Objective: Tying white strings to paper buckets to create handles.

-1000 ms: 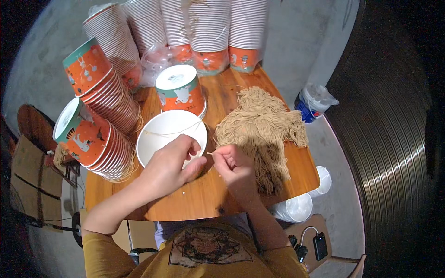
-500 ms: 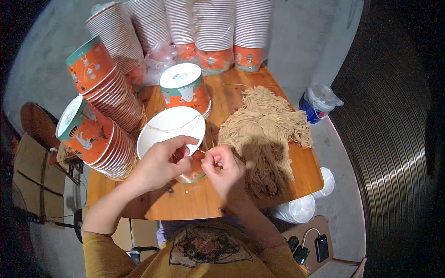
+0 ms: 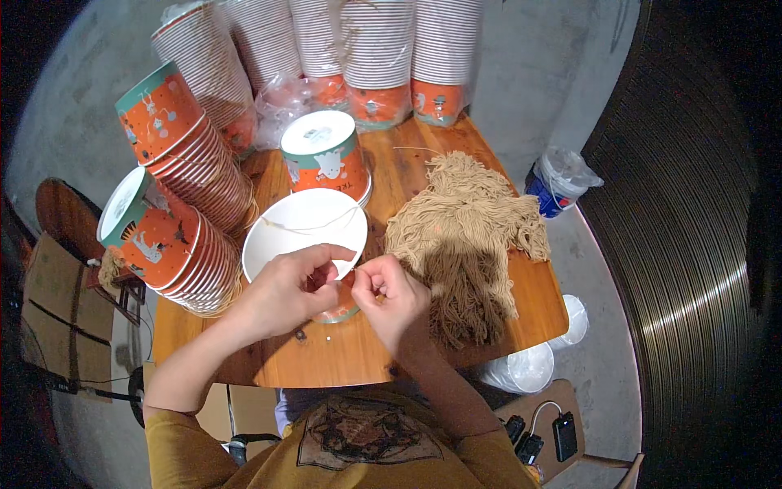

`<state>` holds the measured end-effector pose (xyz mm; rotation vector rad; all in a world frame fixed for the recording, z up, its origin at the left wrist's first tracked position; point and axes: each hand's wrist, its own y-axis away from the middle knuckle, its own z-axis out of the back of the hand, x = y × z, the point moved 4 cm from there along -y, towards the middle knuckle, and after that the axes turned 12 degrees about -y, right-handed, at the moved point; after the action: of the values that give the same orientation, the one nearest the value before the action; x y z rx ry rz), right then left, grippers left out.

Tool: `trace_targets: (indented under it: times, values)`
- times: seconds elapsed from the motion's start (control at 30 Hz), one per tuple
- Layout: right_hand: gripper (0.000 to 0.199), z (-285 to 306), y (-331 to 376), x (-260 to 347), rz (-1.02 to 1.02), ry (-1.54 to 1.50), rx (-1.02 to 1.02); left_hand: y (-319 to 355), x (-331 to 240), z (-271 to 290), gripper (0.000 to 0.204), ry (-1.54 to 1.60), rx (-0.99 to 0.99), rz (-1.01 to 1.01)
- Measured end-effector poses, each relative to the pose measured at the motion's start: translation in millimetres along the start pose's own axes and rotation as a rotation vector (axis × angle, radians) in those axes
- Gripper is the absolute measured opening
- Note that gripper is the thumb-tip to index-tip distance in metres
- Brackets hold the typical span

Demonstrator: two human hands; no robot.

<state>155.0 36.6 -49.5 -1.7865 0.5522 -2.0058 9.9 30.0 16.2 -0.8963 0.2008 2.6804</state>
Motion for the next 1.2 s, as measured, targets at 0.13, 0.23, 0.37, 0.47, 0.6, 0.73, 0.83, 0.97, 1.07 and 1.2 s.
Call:
trace_targets:
  times: [0.13,0.23,0.37,0.47,0.6,0.73,0.83,0.97,1.07,1.2]
  values:
    - [0.011,-0.1,2.7,-0.6,0.029,-0.021,-0.023,-6.6,13.0,-7.8,0.029,0.094,0.068,-0.026]
    - [0.011,-0.8,4.2,-5.5,0.001,-0.01,0.001,-15.6,18.3,-12.1,0.023,0.076,0.148,-0.013]
    - [0.01,-2.6,3.1,-6.0,0.043,0.006,-0.02,-26.8,30.4,-18.7,0.019,0.085,0.103,-0.095]
    - [0.008,-3.6,1.7,-17.0,0.006,-0.091,0.028,-28.4,28.7,-17.9,0.016,0.028,0.089,-0.085]
    - [0.018,10.2,-6.0,-23.4,-0.212,-0.17,0.026,-24.6,14.7,-3.2,0.013,-0.137,-0.115,-0.088]
    - [0.018,8.4,-23.4,1.9,0.04,-0.159,0.141,-18.8,10.7,3.4,0.011,0.006,-0.205,-0.124]
    - [0.01,-0.8,-25.8,-7.9,-0.088,-0.163,0.267,-22.2,15.9,-1.0,0.01,0.13,-0.138,-0.102]
    - [0.006,-5.8,-23.6,-8.1,-0.253,-0.329,0.266,-24.0,26.6,-8.4,0.021,0.522,-0.036,-0.041]
    - [0.009,-8.2,-20.6,-11.1,-0.323,-0.397,0.248,-25.0,28.0,-13.9,0.034,0.627,0.109,0.025]
    - [0.018,-9.4,-24.6,-16.1,-0.611,-0.46,0.261,-28.0,29.3,-12.5,0.036,0.706,0.157,0.138]
